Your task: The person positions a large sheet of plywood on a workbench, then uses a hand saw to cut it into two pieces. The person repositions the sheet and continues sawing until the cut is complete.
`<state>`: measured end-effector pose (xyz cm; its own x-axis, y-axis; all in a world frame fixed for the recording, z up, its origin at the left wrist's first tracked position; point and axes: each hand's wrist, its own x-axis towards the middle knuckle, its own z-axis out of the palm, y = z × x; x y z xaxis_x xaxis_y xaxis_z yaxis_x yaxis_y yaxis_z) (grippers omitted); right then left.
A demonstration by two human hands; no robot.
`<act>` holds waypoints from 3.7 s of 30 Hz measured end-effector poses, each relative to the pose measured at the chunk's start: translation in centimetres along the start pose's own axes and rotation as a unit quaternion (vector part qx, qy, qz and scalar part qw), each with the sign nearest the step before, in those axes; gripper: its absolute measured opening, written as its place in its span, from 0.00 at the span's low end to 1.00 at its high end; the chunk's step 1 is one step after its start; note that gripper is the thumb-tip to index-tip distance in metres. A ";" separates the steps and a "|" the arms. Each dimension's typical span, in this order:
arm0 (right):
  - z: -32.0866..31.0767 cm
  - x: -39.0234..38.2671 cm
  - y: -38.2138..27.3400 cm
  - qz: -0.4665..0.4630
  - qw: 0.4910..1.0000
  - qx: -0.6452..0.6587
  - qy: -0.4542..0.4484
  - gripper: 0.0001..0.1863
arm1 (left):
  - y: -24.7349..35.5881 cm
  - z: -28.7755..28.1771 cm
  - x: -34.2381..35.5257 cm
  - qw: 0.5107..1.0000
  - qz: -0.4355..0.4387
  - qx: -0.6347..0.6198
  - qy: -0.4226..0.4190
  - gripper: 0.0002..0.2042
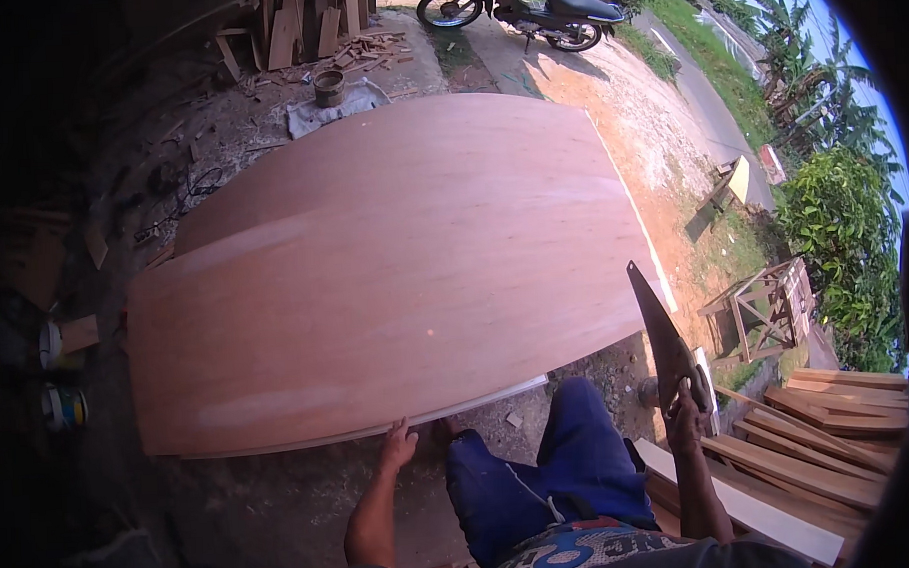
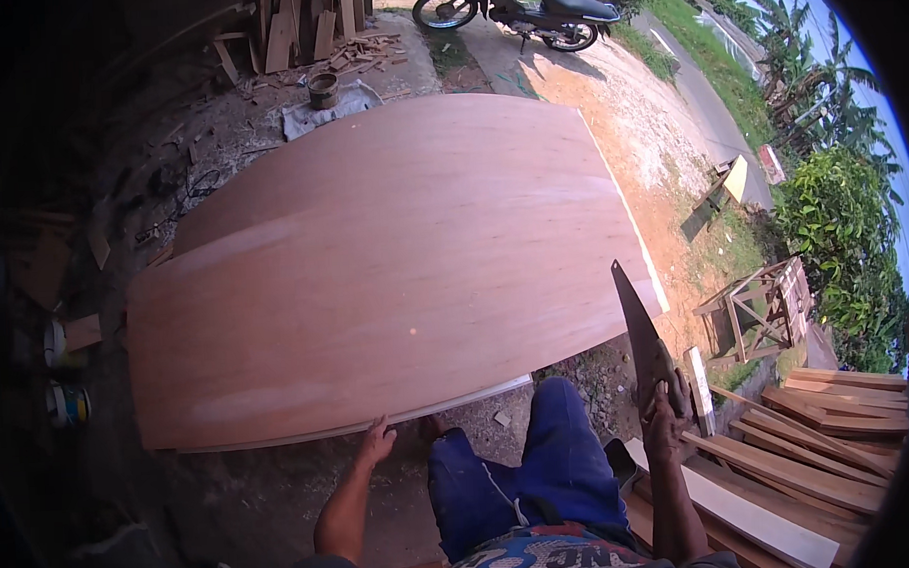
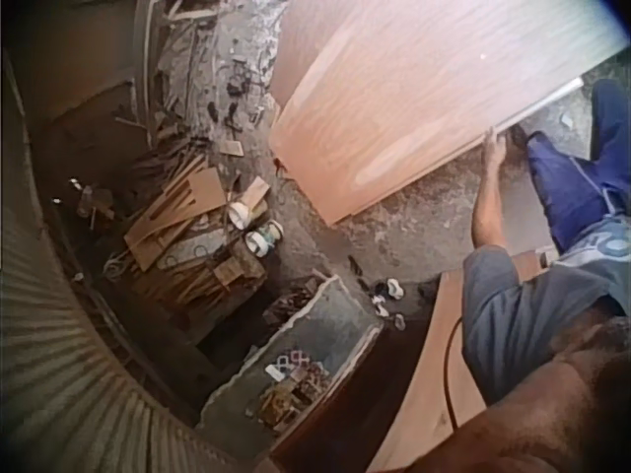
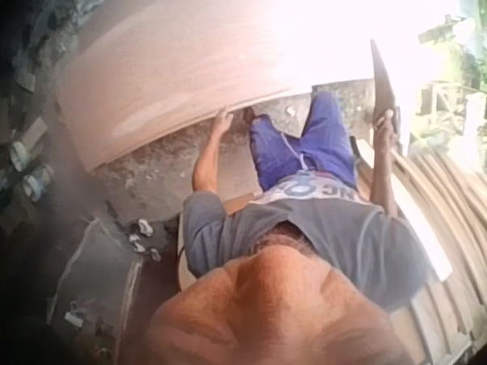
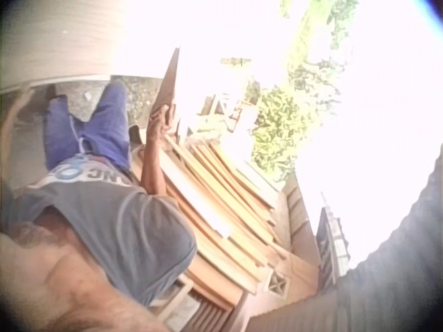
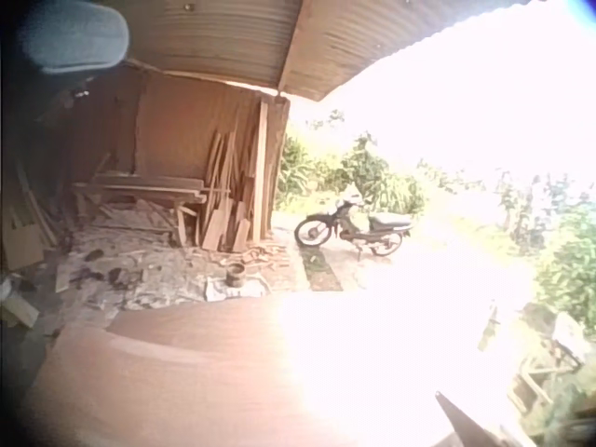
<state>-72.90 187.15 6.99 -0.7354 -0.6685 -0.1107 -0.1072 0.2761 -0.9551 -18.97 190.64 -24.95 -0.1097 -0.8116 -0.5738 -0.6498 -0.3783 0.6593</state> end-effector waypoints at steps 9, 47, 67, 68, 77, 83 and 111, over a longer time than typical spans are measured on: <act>0.1 -2.8 -5.3 -0.019 0.997 0.073 0.019 0.27 | -3.5 1.2 -15.9 0.966 -0.212 0.030 -0.148 0.33; -36.4 26.4 9.1 0.076 0.966 -0.050 0.242 0.29 | 40.4 40.2 21.7 0.959 -0.207 -0.047 -0.186 0.17; -41.3 90.5 15.7 0.070 0.985 -0.024 -0.156 0.30 | 79.6 65.5 42.4 0.957 -0.085 -0.167 0.220 0.23; -41.2 93.5 15.3 0.060 0.982 -0.032 -0.178 0.30 | 80.2 67.5 41.7 0.947 -0.125 -0.186 0.229 0.23; -37.8 109.6 11.4 -0.002 0.944 -0.054 -0.325 0.31 | 86.8 86.4 39.1 0.843 -0.311 -0.367 0.239 0.18; -30.0 113.1 9.0 -0.038 0.911 -0.046 -0.409 0.31 | 93.0 86.3 47.1 0.534 -0.348 -0.709 0.303 0.18; 23.0 124.1 -3.6 -0.205 0.796 -0.013 -0.570 0.31 | 92.5 77.7 89.1 -0.071 -0.098 -0.863 0.491 0.33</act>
<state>-148.41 87.32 -9.66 0.4471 -0.8943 0.0172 -0.2065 -0.1219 -0.9708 -147.27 117.95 -52.84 0.3063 0.0166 -0.9518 0.4055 0.9023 0.1462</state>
